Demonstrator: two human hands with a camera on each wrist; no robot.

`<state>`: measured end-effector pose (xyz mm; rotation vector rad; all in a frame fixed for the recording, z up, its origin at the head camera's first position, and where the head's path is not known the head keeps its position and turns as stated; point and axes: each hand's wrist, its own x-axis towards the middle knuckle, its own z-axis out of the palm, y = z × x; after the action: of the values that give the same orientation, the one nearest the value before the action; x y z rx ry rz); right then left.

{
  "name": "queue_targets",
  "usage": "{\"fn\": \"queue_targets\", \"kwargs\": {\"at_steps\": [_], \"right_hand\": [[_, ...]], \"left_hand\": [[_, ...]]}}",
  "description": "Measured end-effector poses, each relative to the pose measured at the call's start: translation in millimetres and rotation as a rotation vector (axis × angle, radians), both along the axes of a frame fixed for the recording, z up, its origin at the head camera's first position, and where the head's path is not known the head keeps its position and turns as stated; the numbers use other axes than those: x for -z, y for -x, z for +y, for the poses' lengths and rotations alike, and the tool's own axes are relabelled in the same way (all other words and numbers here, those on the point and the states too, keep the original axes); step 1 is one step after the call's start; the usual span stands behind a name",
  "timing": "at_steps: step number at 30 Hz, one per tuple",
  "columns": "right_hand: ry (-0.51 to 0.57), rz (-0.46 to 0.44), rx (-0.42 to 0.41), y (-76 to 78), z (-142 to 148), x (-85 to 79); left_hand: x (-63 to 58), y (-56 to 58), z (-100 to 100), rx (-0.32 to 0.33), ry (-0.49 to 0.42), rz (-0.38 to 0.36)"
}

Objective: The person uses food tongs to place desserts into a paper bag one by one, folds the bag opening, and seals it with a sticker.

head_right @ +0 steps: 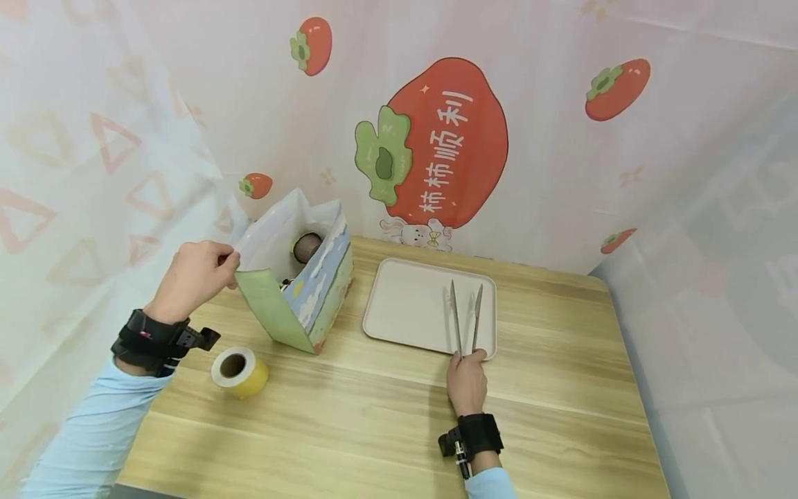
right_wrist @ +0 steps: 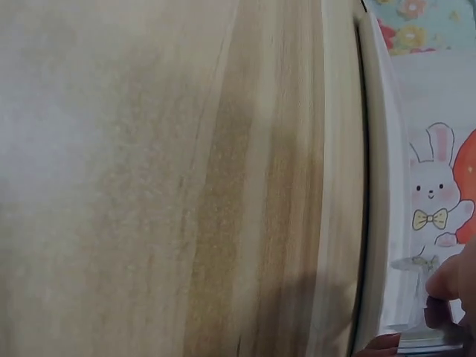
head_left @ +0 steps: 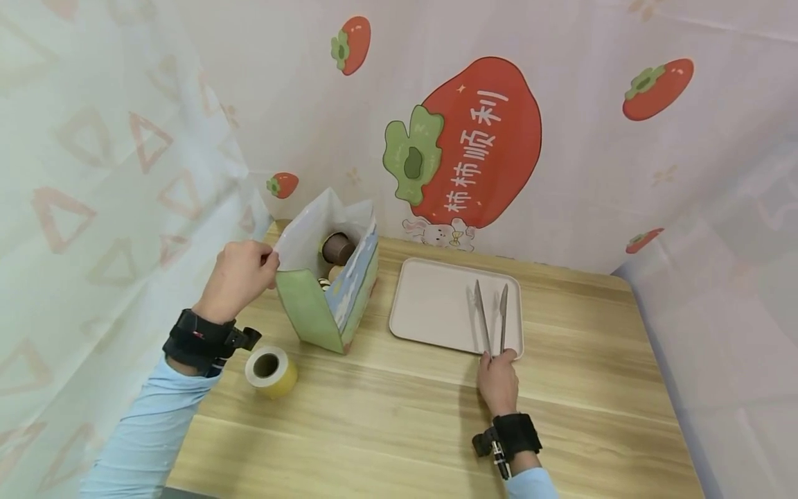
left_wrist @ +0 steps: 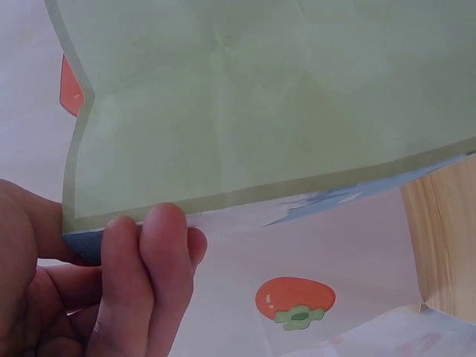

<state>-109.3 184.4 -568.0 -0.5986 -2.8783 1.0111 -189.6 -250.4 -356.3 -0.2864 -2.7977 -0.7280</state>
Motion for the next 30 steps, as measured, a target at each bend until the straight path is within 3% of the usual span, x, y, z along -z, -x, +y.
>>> {"fn": "queue_targets", "kwargs": {"at_steps": [8,11,15,18,23,27,30], "right_hand": [[-0.105,0.000,-0.014,15.0,-8,3.3],[-0.149,-0.042,-0.047,16.6,-7,1.3],[-0.178,-0.122,-0.109,14.8,-1,-22.3],[-0.194,-0.042,-0.198,26.3,4,-58.5],[-0.180,0.285,-0.499,82.2,-9,-131.3],[-0.138,0.369,-0.764,136.4,-46,-184.2],[-0.106,0.379,-0.954,176.4,-83,-205.8]], "left_hand": [[1.9,-3.3,-11,-0.021,-0.003,0.019],[2.7,-6.1,-15,-0.026,-0.003,0.016],[4.3,-12.5,-18,-0.026,-0.009,-0.014],[4.9,-20.9,-18,-0.039,-0.032,-0.057],[7.2,-40.6,-11,-0.066,-0.081,-0.072],[15.0,-57.1,1,-0.053,-0.091,0.010],[19.9,-65.6,12,-0.042,-0.105,0.058]]}}
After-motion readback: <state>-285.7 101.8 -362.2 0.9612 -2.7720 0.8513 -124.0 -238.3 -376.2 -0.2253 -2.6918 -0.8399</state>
